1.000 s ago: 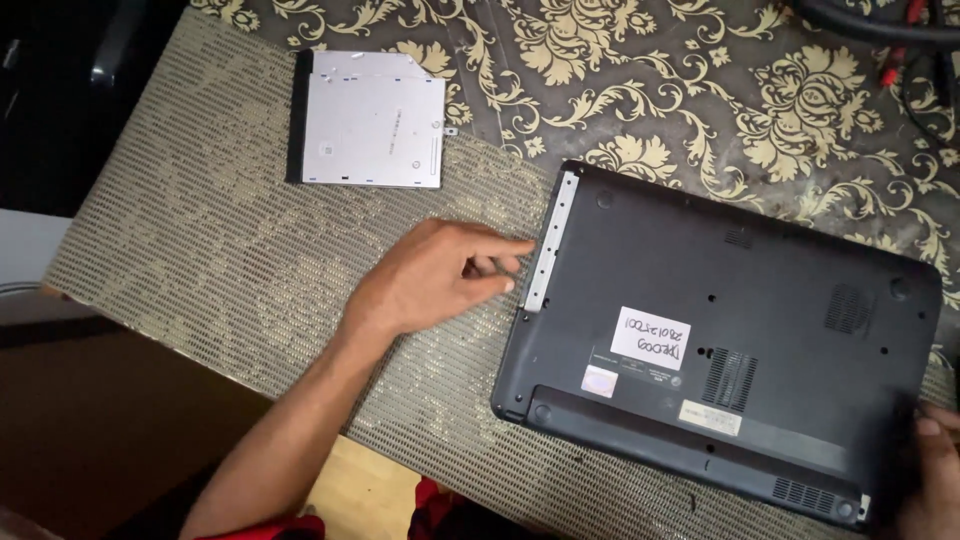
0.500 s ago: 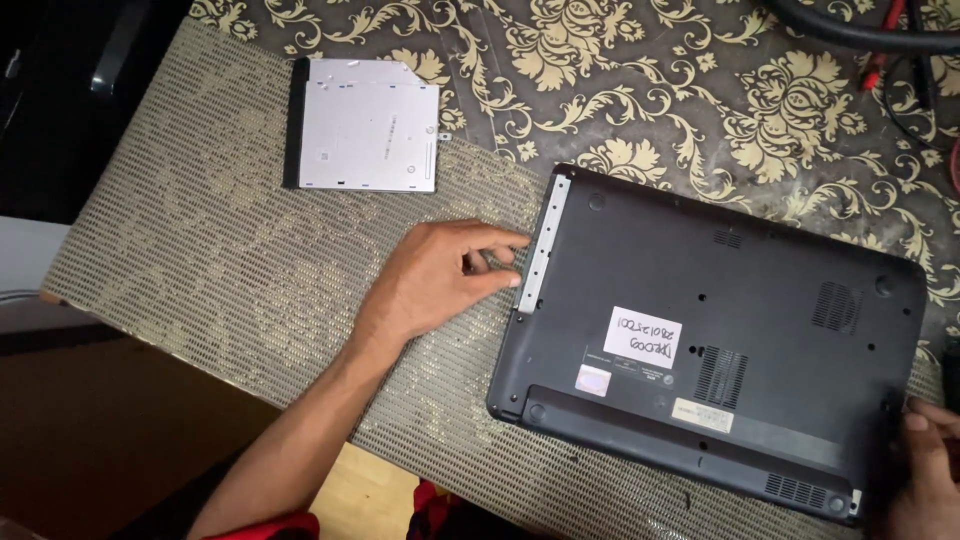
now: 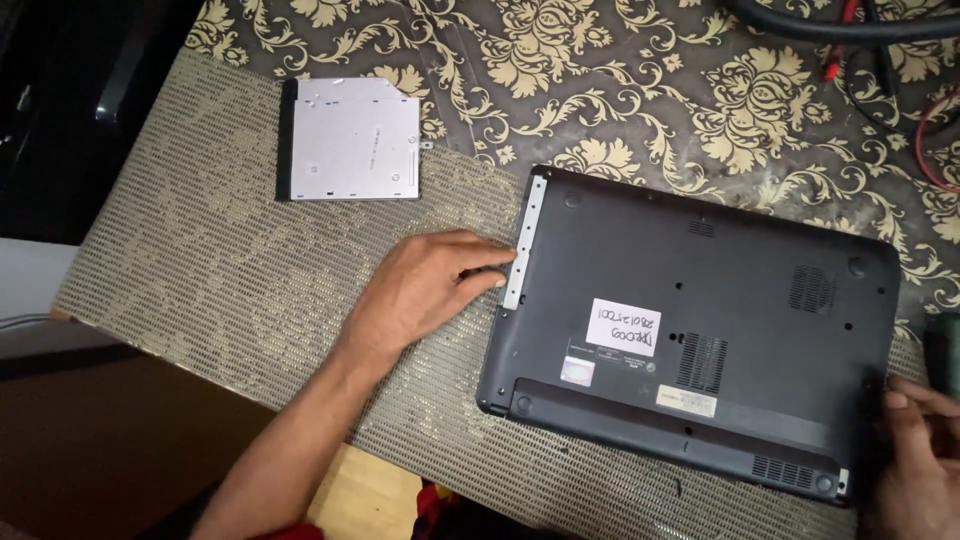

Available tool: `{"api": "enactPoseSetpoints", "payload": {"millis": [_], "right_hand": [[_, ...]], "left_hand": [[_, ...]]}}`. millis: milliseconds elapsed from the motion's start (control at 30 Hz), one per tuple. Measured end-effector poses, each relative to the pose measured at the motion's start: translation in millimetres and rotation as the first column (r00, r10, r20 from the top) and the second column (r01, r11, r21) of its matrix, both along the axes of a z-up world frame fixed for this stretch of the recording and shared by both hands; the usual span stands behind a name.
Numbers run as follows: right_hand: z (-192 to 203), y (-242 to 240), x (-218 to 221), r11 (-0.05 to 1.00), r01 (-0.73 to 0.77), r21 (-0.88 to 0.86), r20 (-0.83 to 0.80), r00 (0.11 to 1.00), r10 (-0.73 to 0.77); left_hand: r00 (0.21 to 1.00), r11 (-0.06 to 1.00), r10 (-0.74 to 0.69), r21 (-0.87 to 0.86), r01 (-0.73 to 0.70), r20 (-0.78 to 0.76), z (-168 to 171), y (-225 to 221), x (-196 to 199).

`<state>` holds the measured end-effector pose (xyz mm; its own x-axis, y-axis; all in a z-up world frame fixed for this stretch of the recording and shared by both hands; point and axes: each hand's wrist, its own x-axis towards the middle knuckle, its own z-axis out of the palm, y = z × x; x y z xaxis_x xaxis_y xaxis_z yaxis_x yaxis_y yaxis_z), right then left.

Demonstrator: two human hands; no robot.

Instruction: The person is unscrewing the back cover of a laptop, removing it to reveal the internal components, and then replacing the cover and screwing it back in.

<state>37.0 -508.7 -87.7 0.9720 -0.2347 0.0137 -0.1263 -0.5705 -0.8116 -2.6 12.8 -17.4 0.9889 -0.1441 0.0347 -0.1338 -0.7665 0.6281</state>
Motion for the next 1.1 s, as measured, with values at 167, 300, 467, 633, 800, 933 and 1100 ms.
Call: {"api": "enactPoseSetpoints", "payload": {"millis": [167,300,467,633,800,933,1100], "right_hand": [[7,7,-2,1.000,-0.003,0.027,-0.024,1.000,0.004],[16,17,-3,0.999,0.019,0.047,-0.040,0.999,-0.017],[16,17,-3,1.000,-0.026,0.013,0.030,0.999,0.026],[18,9,3,0.977,-0.200,-0.080,0.096,0.974,0.207],[30,14,13,0.987,-0.162,-0.019,-0.063,0.985,0.160],[41,24,14,0.988,-0.151,-0.043,-0.091,0.985,0.147],[38,29,12,0.996,-0.054,0.071,-0.102,0.993,0.061]], "left_hand": [[0.991,0.992,-0.127,0.031,0.126,0.031,9,-1,6],[0.995,0.995,-0.098,-0.011,0.098,-0.016,5,-2,8],[0.902,0.937,0.231,-0.167,-0.307,-0.364,11,-5,4],[0.895,0.928,0.255,-0.167,-0.332,-0.365,14,-9,2],[0.960,0.981,0.135,-0.105,-0.165,-0.244,-4,-1,7],[0.969,0.990,0.073,-0.100,-0.099,-0.237,-6,3,14],[0.929,0.979,0.106,-0.128,-0.160,-0.354,11,6,11]]}}
